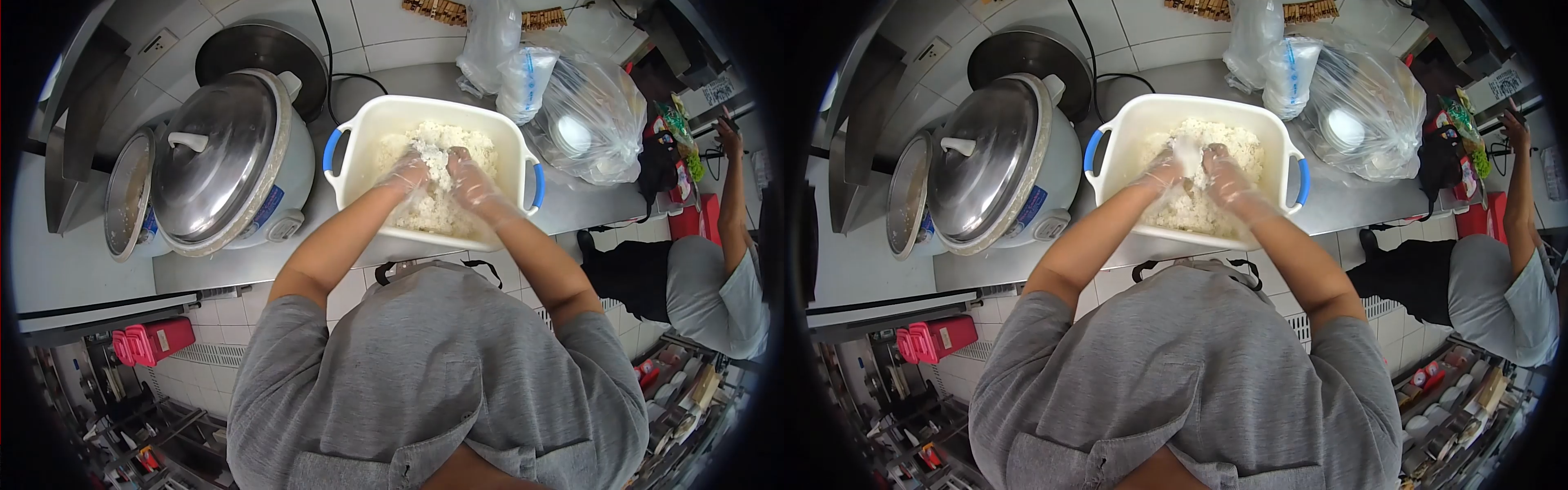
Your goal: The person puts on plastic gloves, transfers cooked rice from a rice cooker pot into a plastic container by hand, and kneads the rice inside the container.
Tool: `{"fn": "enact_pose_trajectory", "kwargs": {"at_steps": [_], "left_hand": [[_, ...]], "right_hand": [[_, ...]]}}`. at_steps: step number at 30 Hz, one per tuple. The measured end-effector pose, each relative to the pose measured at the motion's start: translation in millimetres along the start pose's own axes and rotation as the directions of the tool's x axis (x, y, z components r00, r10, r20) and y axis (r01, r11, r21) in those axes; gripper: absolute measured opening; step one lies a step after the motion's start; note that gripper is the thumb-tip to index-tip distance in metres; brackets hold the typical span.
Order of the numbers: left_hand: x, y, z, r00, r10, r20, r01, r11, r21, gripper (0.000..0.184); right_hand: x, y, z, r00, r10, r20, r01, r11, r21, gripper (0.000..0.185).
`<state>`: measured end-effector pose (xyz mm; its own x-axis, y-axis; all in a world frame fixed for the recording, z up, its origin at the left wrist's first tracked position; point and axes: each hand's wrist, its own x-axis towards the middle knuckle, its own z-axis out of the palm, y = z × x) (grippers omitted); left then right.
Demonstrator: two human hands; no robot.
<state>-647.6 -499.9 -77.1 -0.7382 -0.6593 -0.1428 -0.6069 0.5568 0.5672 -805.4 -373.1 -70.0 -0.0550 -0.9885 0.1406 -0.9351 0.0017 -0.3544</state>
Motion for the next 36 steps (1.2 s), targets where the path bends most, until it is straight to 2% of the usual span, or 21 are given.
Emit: {"fn": "enact_pose_trajectory", "kwargs": {"at_steps": [1,3,4,5,6,7,11,14,15,17,18,19,20,21,22,25,26,28,30,31,36], "left_hand": [[1.3,1.3,-9.8,1.000,0.001,0.005,-0.001,1.000,-0.001,0.050],[3.7,6.0,-35.7,0.843,-0.480,0.243,0.508,0.858,-0.067,0.075],[-11.1,7.7,-49.9,0.845,-0.477,0.242,0.506,0.860,-0.070,0.075],[-38.4,7.1,-62.9,0.835,-0.421,0.354,0.544,0.721,-0.429,0.083],[-55.5,2.0,-73.6,0.841,-0.325,0.433,0.541,0.456,-0.707,0.092],[-59.1,-15.7,-69.6,0.841,-0.325,0.433,0.540,0.458,-0.706,0.092],[-66.4,-38.1,-43.2,0.730,-0.260,0.632,0.616,0.650,-0.445,0.106],[-62.4,-44.0,-22.9,0.541,-0.260,0.800,0.764,0.549,-0.339,0.102],[-52.6,-83.3,11.2,0.543,-0.208,0.814,0.636,0.735,-0.236,0.098],[-51.7,-93.1,20.5,0.524,-0.166,0.835,0.466,0.877,-0.118,0.096],[-60.3,-66.1,9.9,0.560,-0.183,0.808,0.626,0.732,-0.268,0.094],[-57.1,-47.1,2.1,0.598,-0.208,0.774,0.728,0.544,-0.417,0.092],[-46.4,-50.1,12.5,0.602,-0.204,0.772,0.723,0.549,-0.419,0.092],[-38.9,-63.6,34.5,0.590,-0.210,0.780,0.772,0.429,-0.469,0.092],[-40.5,-66.0,38.2,0.580,-0.214,0.786,0.794,0.363,-0.488,0.092],[-58.3,-42.3,11.2,0.664,0.085,0.743,0.726,0.163,-0.668,0.090],[-63.6,-23.8,-8.4,0.663,0.084,0.744,0.727,0.161,-0.667,0.090],[-71.4,13.9,-50.3,0.721,-0.058,0.690,0.688,0.174,-0.705,0.098],[-77.1,22.9,-82.8,0.739,-0.042,0.672,0.672,0.118,-0.731,0.096],[-77.3,21.2,-92.1,0.760,-0.022,0.649,0.649,0.064,-0.758,0.094],[-35.0,-19.7,-107.7,0.724,-0.074,0.685,0.677,-0.114,-0.727,0.099]], "right_hand": [[-1.0,9.9,-8.0,1.000,-0.023,0.020,0.021,0.995,0.102,0.060],[-0.9,26.0,-26.4,0.996,-0.073,0.050,0.055,0.953,0.298,0.052],[1.6,28.0,-37.2,0.993,-0.105,0.058,0.074,0.918,0.391,0.048],[-1.5,23.1,-50.5,0.993,-0.105,0.060,0.074,0.918,0.389,0.048],[-7.6,12.8,-68.7,0.937,0.011,0.349,-0.089,0.974,0.208,0.049],[-14.0,2.0,-84.9,0.793,0.170,0.585,-0.199,0.980,-0.016,0.050],[-20.2,-38.2,-91.6,0.548,0.254,0.797,-0.083,0.965,-0.250,0.038],[-15.9,-18.7,-43.7,0.441,-0.027,0.897,0.204,0.977,-0.071,0.046],[-12.3,-24.7,-44.8,0.425,0.028,0.905,0.002,0.999,-0.032,0.035],[-16.3,35.8,32.2,0.399,-0.292,0.869,-0.067,0.936,0.346,0.032],[-18.2,65.7,70.3,0.371,-0.441,0.817,-0.114,0.852,0.511,0.034],[-16.8,71.6,74.8,0.439,-0.409,0.800,0.054,0.901,0.431,0.040],[-16.5,75.0,74.1,0.505,-0.386,0.772,0.212,0.922,0.323,0.046],[-6.6,12.7,12.6,0.475,-0.003,0.880,-0.650,0.672,0.354,0.045],[-12.2,17.9,19.4,0.471,-0.005,0.882,-0.654,0.670,0.352,0.045],[-27.2,35.4,22.5,0.593,-0.255,0.764,-0.791,-0.007,0.612,0.058],[-28.4,25.6,-13.3,0.662,-0.165,0.732,-0.635,0.396,0.663,0.059],[-17.4,-1.3,-83.8,0.740,-0.116,0.662,-0.384,0.736,0.558,0.062],[-5.7,-31.8,-126.2,0.496,0.206,0.844,-0.857,-0.044,0.514,0.065],[-14.9,14.5,-70.9,0.584,-0.085,0.807,-0.726,-0.499,0.473,0.062],[-4.2,10.1,-91.4,0.707,0.091,0.701,-0.632,-0.363,0.685,0.064]]}}
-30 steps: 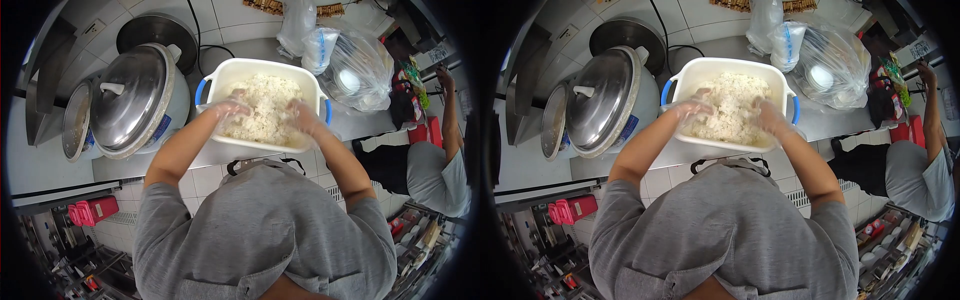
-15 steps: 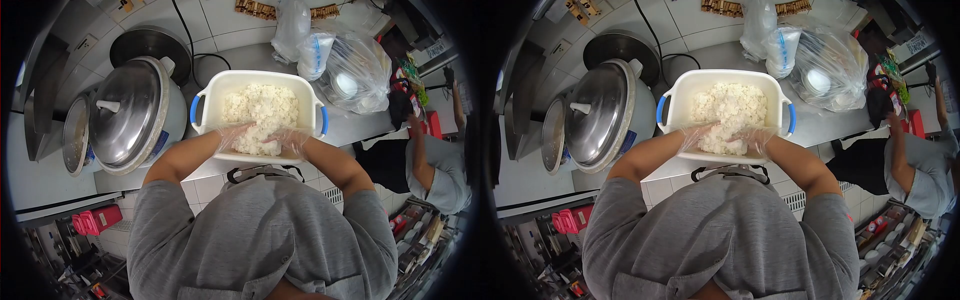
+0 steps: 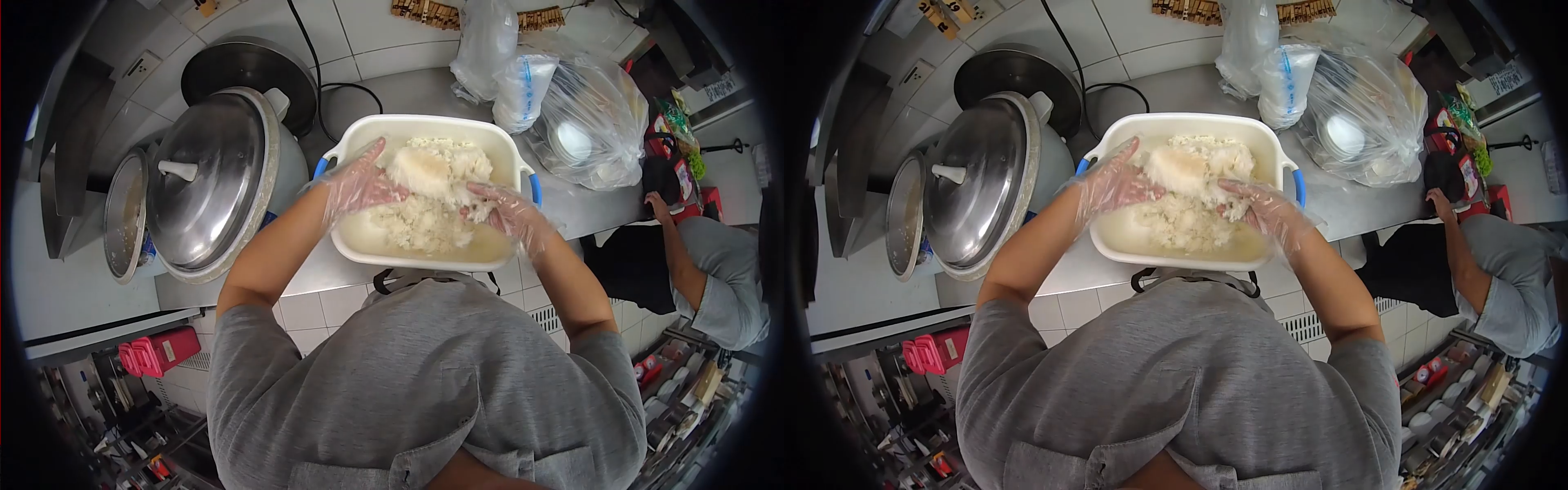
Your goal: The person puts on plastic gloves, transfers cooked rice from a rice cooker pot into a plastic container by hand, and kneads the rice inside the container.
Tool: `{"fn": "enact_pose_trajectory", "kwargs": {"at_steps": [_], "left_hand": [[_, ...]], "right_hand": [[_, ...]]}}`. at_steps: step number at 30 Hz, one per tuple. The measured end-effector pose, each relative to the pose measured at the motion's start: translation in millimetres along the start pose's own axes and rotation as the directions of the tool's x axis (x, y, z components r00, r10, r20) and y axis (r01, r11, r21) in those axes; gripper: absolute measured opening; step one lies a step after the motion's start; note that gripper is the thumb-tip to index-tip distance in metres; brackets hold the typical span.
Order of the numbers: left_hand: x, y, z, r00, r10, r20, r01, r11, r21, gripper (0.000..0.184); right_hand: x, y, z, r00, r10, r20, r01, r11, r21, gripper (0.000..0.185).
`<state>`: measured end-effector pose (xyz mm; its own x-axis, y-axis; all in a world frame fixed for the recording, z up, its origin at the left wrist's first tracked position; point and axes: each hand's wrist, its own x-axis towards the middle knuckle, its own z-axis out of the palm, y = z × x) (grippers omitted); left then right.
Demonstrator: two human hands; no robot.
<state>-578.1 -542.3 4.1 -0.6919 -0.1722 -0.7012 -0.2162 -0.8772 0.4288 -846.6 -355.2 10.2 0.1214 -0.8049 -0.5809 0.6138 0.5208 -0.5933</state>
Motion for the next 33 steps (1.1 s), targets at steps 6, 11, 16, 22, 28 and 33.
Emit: {"fn": "enact_pose_trajectory", "kwargs": {"at_steps": [6,11,16,22,28,33], "left_hand": [[19.6,-1.9,17.6,0.842,0.519,-0.150,-0.242,0.611,0.753,0.101],[41.6,-0.8,27.7,0.675,0.735,-0.072,0.091,0.014,0.996,0.105],[66.9,28.6,30.1,0.825,0.518,-0.228,-0.076,0.502,0.862,0.115],[58.3,-20.6,89.5,0.837,0.540,-0.091,0.134,-0.041,0.990,0.097],[63.0,-39.8,56.7,0.763,0.639,0.100,0.094,-0.263,0.960,0.069],[92.4,-14.3,47.2,0.712,0.700,0.048,0.232,-0.300,0.925,0.046]], "right_hand": [[19.5,-1.7,5.6,0.866,-0.491,-0.093,0.153,0.437,-0.887,0.078],[33.6,-4.3,18.8,0.783,-0.618,0.067,0.020,-0.084,-0.996,0.085],[82.6,-6.6,-4.9,0.782,-0.621,-0.060,-0.002,0.093,-0.996,0.103],[92.1,20.0,5.1,0.917,-0.399,-0.018,-0.084,-0.149,-0.985,0.122],[90.2,30.1,23.8,0.894,-0.447,0.013,-0.200,-0.424,-0.883,0.076],[118.1,23.0,-28.5,0.880,-0.474,0.015,-0.089,-0.197,-0.976,0.056]]}}
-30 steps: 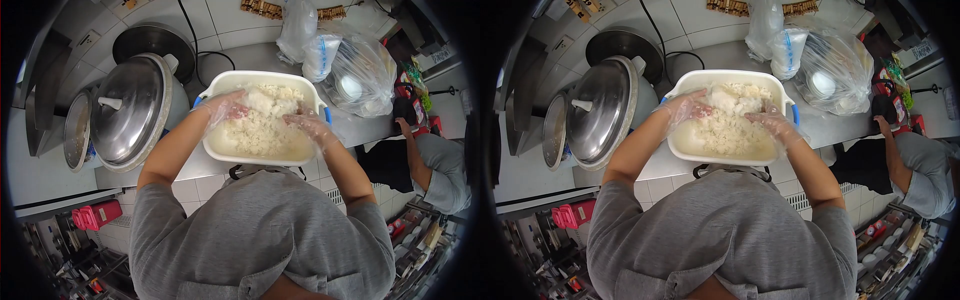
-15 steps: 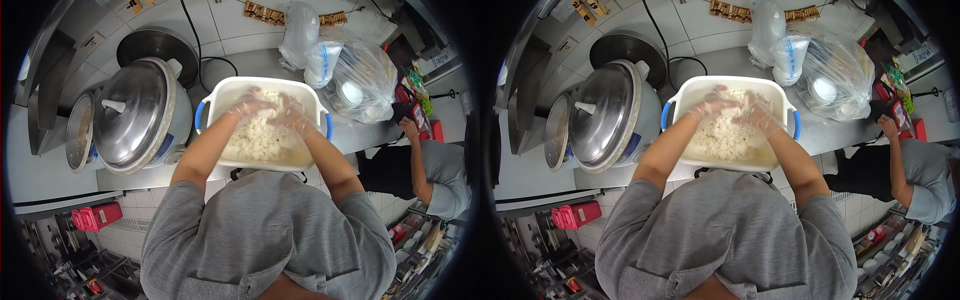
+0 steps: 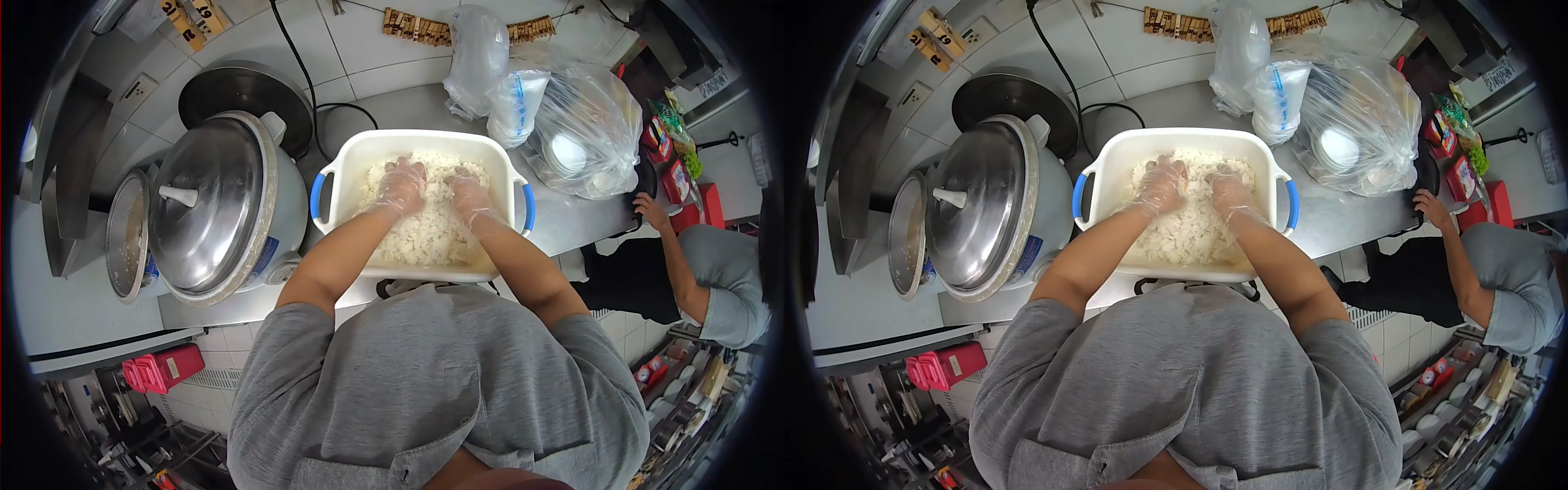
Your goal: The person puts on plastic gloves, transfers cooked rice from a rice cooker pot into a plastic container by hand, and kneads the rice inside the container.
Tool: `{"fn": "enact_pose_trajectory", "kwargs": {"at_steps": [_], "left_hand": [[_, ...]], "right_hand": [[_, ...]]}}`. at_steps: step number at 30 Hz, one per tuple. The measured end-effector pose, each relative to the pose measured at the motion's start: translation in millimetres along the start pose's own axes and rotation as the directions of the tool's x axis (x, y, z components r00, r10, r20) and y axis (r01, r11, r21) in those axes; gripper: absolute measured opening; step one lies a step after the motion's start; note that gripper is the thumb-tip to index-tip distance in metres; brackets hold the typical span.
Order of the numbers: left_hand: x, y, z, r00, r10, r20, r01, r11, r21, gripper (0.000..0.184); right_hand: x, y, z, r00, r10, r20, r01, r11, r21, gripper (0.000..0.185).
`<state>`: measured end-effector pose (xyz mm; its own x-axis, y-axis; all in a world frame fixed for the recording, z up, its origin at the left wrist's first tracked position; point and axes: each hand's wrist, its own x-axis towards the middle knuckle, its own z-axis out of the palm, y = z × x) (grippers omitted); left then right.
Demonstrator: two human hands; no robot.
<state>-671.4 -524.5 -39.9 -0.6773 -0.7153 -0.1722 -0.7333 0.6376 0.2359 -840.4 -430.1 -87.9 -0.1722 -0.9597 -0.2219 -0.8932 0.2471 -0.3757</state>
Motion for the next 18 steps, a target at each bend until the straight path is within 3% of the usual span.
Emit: {"fn": "enact_pose_trajectory", "kwargs": {"at_steps": [1,2,3,4,5,7,8,10,11,13,14,15,17,18], "left_hand": [[4.6,-4.0,-4.6,1.000,0.000,-0.006,0.000,1.000,-0.001,0.046],[4.7,-10.6,-8.1,1.000,-0.022,-0.016,0.019,0.990,-0.138,0.046],[-0.9,-17.8,-9.7,0.999,-0.043,-0.018,0.037,0.962,-0.272,0.046],[-4.8,-27.9,-3.8,0.993,-0.030,-0.117,-0.012,0.937,-0.350,0.046],[-4.0,-34.8,0.8,0.992,-0.025,-0.127,-0.021,0.939,-0.343,0.046],[-14.5,-35.8,-4.0,0.980,-0.102,-0.171,0.001,0.862,-0.506,0.049],[-18.8,-34.6,-4.3,0.980,-0.102,-0.173,0.000,0.863,-0.506,0.049],[-30.1,-21.0,-27.1,0.973,-0.109,-0.204,-0.085,0.651,-0.755,0.053],[-30.0,-18.6,-26.2,0.972,-0.114,-0.205,-0.082,0.651,-0.755,0.053],[-27.1,-13.0,-25.0,0.949,-0.088,-0.304,-0.158,0.703,-0.694,0.058],[-29.1,-10.0,-29.2,0.958,-0.121,-0.261,-0.102,0.705,-0.701,0.060],[-34.4,-3.9,-36.3,0.957,-0.123,-0.261,-0.101,0.705,-0.702,0.060],[-42.8,5.8,-49.8,0.985,-0.115,-0.133,0.023,0.835,-0.550,0.055],[-45.3,3.1,-47.2,0.994,-0.025,-0.103,-0.026,0.882,-0.470,0.064]], "right_hand": [[6.8,0.1,-2.4,0.999,-0.015,-0.040,0.016,1.000,0.016,0.057],[7.7,2.4,-3.7,0.999,-0.017,-0.040,0.018,1.000,0.015,0.057],[0.1,-7.0,-18.3,0.993,0.061,-0.102,-0.033,0.967,0.254,0.054],[-5.0,-16.7,-31.6,0.977,0.152,-0.149,-0.063,0.875,0.479,0.051],[-4.9,-25.8,-38.9,0.975,0.150,-0.162,-0.055,0.876,0.479,0.051],[-8.6,-41.6,-42.9,0.891,0.379,-0.249,-0.232,0.853,0.468,0.052],[-11.8,-41.5,-39.4,0.891,0.378,-0.251,-0.230,0.853,0.468,0.052],[-12.4,-40.9,-26.9,0.958,0.243,-0.150,-0.078,0.728,0.681,0.061],[-10.8,-43.3,-18.6,0.960,0.239,-0.148,-0.076,0.729,0.681,0.061],[-6.8,-53.8,-4.3,0.988,0.042,-0.149,0.129,0.303,0.944,0.077],[-35.5,-82.4,-47.7,0.996,0.082,0.031,-0.047,0.204,0.978,0.085],[-44.8,-92.9,-57.8,0.996,0.080,0.032,-0.048,0.205,0.978,0.085],[-50.5,-103.0,-67.5,0.921,0.149,0.359,-0.356,-0.051,0.933,0.092],[-51.8,-95.8,-70.5,0.935,-0.054,0.350,-0.353,-0.076,0.933,0.095]]}}
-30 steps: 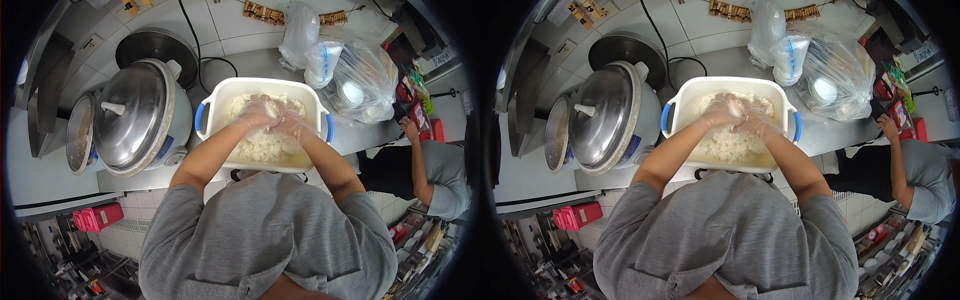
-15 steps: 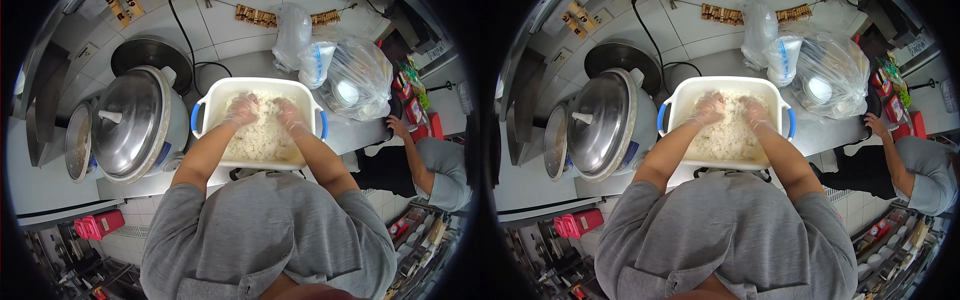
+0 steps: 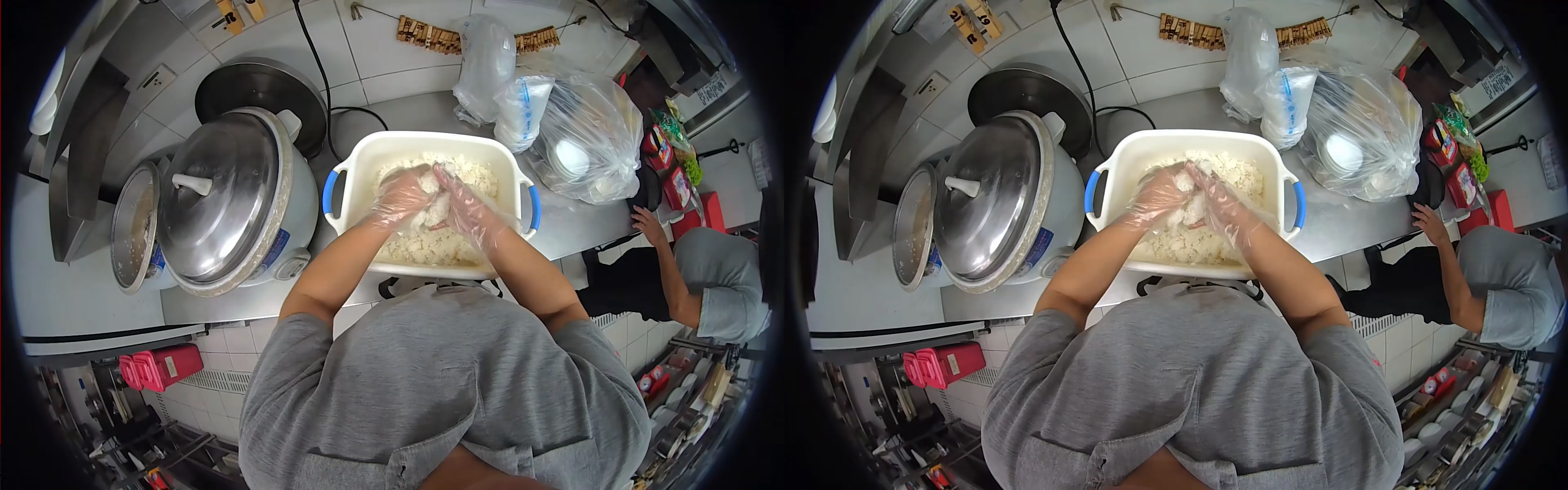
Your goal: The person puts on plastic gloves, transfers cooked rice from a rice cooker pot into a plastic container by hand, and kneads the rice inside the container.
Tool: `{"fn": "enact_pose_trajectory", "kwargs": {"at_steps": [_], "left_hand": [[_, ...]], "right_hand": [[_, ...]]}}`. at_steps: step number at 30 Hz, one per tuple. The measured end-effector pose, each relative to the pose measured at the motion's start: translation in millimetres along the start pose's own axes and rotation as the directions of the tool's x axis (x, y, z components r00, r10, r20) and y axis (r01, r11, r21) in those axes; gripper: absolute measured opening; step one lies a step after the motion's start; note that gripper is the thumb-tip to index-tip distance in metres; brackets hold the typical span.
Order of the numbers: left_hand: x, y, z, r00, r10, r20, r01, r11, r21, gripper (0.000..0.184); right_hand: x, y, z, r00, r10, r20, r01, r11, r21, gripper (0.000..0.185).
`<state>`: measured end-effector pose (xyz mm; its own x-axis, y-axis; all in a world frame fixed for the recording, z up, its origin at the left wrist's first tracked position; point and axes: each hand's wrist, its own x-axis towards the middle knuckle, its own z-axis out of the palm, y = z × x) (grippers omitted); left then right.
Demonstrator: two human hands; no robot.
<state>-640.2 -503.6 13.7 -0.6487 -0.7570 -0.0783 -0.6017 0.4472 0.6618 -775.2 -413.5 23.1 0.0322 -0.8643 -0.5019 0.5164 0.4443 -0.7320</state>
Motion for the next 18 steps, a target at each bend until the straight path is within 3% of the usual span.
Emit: {"fn": "enact_pose_trajectory", "kwargs": {"at_steps": [1,3,4,5,7,8,10,11,13,14,15,17,18], "left_hand": [[-1.9,-0.7,3.4,1.000,0.000,0.003,0.000,1.000,-0.003,0.064],[-7.1,3.4,7.0,0.991,0.128,0.036,-0.133,0.965,0.228,0.062],[-6.4,-2.5,13.3,0.978,0.207,-0.022,-0.190,0.931,0.312,0.057],[-4.5,-9.2,17.5,0.978,0.206,-0.020,-0.190,0.931,0.311,0.057],[-4.3,-10.2,14.9,0.901,0.433,-0.038,-0.383,0.833,0.399,0.055],[-5.4,-6.6,14.4,0.900,0.434,-0.034,-0.386,0.833,0.397,0.055],[-10.7,17.2,5.1,0.959,0.280,-0.046,-0.274,0.955,0.111,0.051],[-10.0,21.1,6.0,0.959,0.278,-0.049,-0.272,0.956,0.108,0.051],[-4.3,27.3,10.3,0.992,-0.126,0.020,0.127,0.955,-0.270,0.049],[2.9,24.8,23.7,0.976,-0.212,-0.056,0.174,0.903,-0.393,0.045],[4.5,27.8,25.1,0.975,-0.213,-0.055,0.175,0.902,-0.394,0.045],[7.2,30.5,24.2,0.940,-0.293,-0.177,0.166,0.842,-0.513,0.042],[26.4,0.8,45.9,0.947,-0.187,-0.259,0.025,0.852,-0.523,0.045]], "right_hand": [[1.0,0.5,-0.9,1.000,0.002,-0.004,-0.002,1.000,0.001,0.095],[4.2,-0.7,0.4,0.989,0.087,-0.115,-0.079,0.994,0.073,0.093],[15.8,4.3,-2.1,0.963,0.126,-0.237,-0.108,0.990,0.086,0.074],[24.6,8.9,-10.1,0.963,0.127,-0.238,-0.109,0.990,0.087,0.074],[39.2,22.5,-30.1,0.971,0.120,-0.205,-0.085,0.982,0.170,0.052],[46.7,31.2,-35.9,0.971,0.120,-0.208,-0.084,0.981,0.172,0.052],[57.0,45.2,-43.1,0.962,0.002,-0.271,0.106,0.918,0.383,0.039],[60.4,54.3,-43.7,0.963,0.004,-0.271,0.103,0.919,0.380,0.039],[61.3,75.0,-37.7,0.856,-0.410,-0.316,0.497,0.822,0.278,0.034],[61.4,78.9,-40.1,0.833,-0.400,-0.381,0.423,0.906,-0.027,0.043],[56.9,78.1,-37.2,0.807,-0.388,-0.445,0.267,0.912,-0.312,0.052],[52.5,68.7,-33.3,0.802,-0.355,-0.480,0.155,0.900,-0.407,0.055],[56.9,67.9,-35.6,0.800,-0.345,-0.491,0.116,0.892,-0.438,0.056]]}}
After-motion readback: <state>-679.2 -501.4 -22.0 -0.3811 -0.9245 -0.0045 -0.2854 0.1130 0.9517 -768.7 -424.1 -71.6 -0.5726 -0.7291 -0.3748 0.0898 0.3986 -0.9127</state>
